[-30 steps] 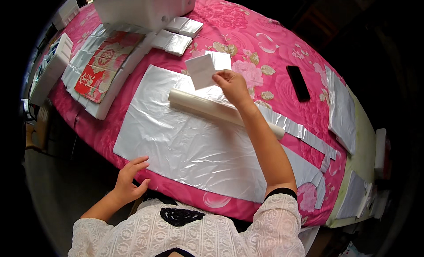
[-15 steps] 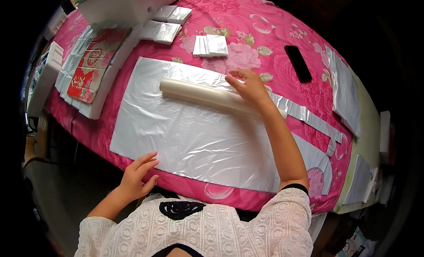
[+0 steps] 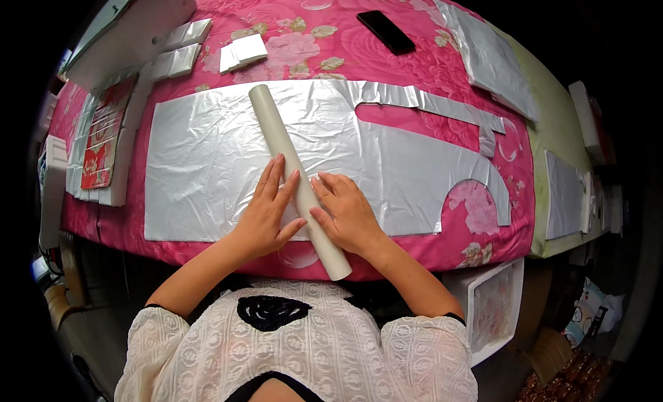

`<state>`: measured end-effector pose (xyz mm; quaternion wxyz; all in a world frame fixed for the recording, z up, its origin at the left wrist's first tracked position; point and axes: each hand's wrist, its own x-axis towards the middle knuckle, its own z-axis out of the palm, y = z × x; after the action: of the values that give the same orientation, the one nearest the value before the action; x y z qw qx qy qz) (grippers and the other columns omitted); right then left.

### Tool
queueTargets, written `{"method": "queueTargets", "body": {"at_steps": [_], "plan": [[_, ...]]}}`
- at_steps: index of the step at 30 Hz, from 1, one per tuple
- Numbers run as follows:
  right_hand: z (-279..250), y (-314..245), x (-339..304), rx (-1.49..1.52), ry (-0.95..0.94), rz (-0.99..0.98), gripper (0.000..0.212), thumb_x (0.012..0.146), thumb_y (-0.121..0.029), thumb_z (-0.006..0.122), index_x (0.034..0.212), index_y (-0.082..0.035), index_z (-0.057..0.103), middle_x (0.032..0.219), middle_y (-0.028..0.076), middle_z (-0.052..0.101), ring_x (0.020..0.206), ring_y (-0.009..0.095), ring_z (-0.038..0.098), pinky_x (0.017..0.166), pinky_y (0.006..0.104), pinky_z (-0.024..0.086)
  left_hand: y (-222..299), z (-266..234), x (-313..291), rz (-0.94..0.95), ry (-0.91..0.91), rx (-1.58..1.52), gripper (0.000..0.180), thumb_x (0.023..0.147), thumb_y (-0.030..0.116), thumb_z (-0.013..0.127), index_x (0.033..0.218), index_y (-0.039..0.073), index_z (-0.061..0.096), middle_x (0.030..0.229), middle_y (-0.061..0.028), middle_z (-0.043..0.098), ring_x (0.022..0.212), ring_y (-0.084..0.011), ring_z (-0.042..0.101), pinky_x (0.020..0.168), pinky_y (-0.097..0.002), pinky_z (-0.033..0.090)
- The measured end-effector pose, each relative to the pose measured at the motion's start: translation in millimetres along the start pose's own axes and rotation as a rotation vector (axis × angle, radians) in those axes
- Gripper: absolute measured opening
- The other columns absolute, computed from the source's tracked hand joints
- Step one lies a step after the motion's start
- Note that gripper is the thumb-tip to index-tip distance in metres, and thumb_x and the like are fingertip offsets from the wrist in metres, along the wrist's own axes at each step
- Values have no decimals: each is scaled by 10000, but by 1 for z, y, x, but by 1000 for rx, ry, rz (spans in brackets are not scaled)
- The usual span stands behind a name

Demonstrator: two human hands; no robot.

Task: The person wraps small rectangular boxes with clear plastic film on a pink floral tablecloth. They unroll the film, place a box on it, fold the film around the box, and set the wrapped box aside. The process is repeated for several boxes.

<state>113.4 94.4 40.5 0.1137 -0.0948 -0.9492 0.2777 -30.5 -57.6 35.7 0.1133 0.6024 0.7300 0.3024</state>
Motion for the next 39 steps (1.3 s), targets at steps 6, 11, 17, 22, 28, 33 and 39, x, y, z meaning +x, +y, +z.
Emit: {"method": "queueTargets", "body": {"at_steps": [6,11,17,22,28,33,39], "plan": [[-42,116,-41,-348,139,221,507,887,-235,469,1334,-8,396,1425,160,333,1332,304,283,1084,397,233,22,19,30,91,-75,75,659,773,388,611,1318,67,426,1484,-235,105,1374,-427,65,1083,-471,218],[-116,221,-117,-506,416,556,431,892,-167,440,1271,38,460,1346,200,428,1276,327,373,1064,363,294,35,29,43,188,-130,47,590,717,344,612,1221,53,520,1471,-218,182,1373,-414,108,1080,-471,240],[-145,242,-155,-596,585,719,239,842,-152,535,1013,-17,632,1091,135,622,1047,292,568,928,368,423,43,29,48,232,-144,77,573,694,358,611,1168,40,560,1445,-216,251,1366,-394,165,1067,-456,280],[-135,180,-126,-614,749,521,93,737,-82,653,790,-39,589,828,74,648,768,261,611,707,368,468,41,29,50,265,-135,51,601,699,335,621,1208,31,523,1441,-218,255,1349,-396,200,1070,-455,270],[-68,14,-42,225,520,271,125,718,-21,662,780,-54,559,719,46,600,539,166,560,518,282,451,63,21,48,-132,-54,-891,548,815,177,634,1286,4,415,1338,-181,407,1211,-294,436,999,-390,368],[-25,-57,-21,211,303,-172,230,725,-155,701,869,-40,563,829,89,593,765,250,594,626,346,475,17,-8,48,-633,-341,-1288,235,849,170,634,1007,3,582,904,-84,642,807,-139,624,722,-290,510],[-28,-68,-61,-76,80,296,402,708,-406,709,790,-45,553,731,91,580,659,268,579,568,370,455,-84,-98,-10,-794,-172,-948,129,842,161,600,848,33,610,802,-59,649,716,-128,622,608,-262,487]]}}
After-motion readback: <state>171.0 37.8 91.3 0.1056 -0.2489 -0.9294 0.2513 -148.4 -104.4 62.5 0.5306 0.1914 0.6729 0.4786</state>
